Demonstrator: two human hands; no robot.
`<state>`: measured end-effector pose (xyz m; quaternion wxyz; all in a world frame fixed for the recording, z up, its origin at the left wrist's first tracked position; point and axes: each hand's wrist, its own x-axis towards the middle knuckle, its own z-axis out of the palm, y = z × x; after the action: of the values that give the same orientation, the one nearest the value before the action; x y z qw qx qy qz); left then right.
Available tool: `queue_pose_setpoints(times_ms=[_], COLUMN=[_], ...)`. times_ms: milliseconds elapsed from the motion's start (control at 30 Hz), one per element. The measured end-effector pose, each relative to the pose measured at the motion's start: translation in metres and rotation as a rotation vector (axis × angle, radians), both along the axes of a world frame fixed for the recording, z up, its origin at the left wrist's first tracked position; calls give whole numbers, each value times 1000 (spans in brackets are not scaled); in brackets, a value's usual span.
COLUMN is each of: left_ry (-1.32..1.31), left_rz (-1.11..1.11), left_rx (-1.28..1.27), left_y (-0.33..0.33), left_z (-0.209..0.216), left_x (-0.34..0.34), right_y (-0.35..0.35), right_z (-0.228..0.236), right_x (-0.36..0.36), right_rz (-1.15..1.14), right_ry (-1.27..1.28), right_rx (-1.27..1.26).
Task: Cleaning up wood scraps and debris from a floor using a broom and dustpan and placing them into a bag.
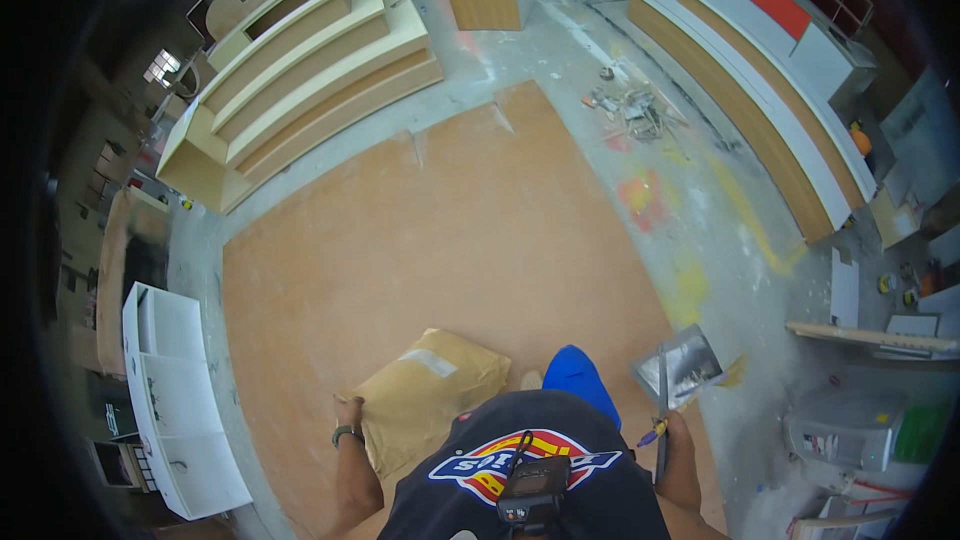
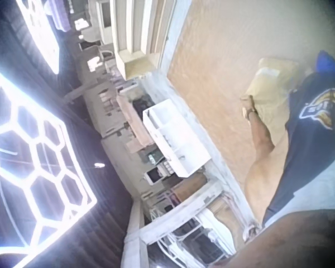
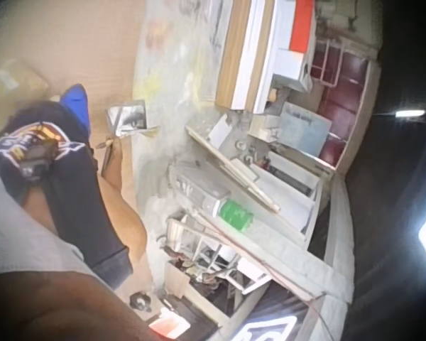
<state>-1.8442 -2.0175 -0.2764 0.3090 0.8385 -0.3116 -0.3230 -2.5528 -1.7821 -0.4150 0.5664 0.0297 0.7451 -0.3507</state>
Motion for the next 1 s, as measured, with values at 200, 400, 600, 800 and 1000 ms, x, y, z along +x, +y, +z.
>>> queue_pose_setpoints(times_ms=[200,400,600,800,1000], left_ry=[-36,-441,-102,-183,-215], left_rz=[64,-117,-261,-583,-1014], left_rx=[34,131,-272,-170,-32], left_y=[-167,-348,-548,-801,-1053], left_z=[41,114,126,130,103], left_x=[-45,-116,-148,-239,-331], right_y=[-141,-388,-517,-710,-848], right_z=[86,232,27,-4,-12], right_x=[-5,17,-108,-140,-146], right_rz=[499,768,173,-124,-159], right_ry=[249,682,38,-110,-40], right_rx=[-183,-391,-172,-108,-114])
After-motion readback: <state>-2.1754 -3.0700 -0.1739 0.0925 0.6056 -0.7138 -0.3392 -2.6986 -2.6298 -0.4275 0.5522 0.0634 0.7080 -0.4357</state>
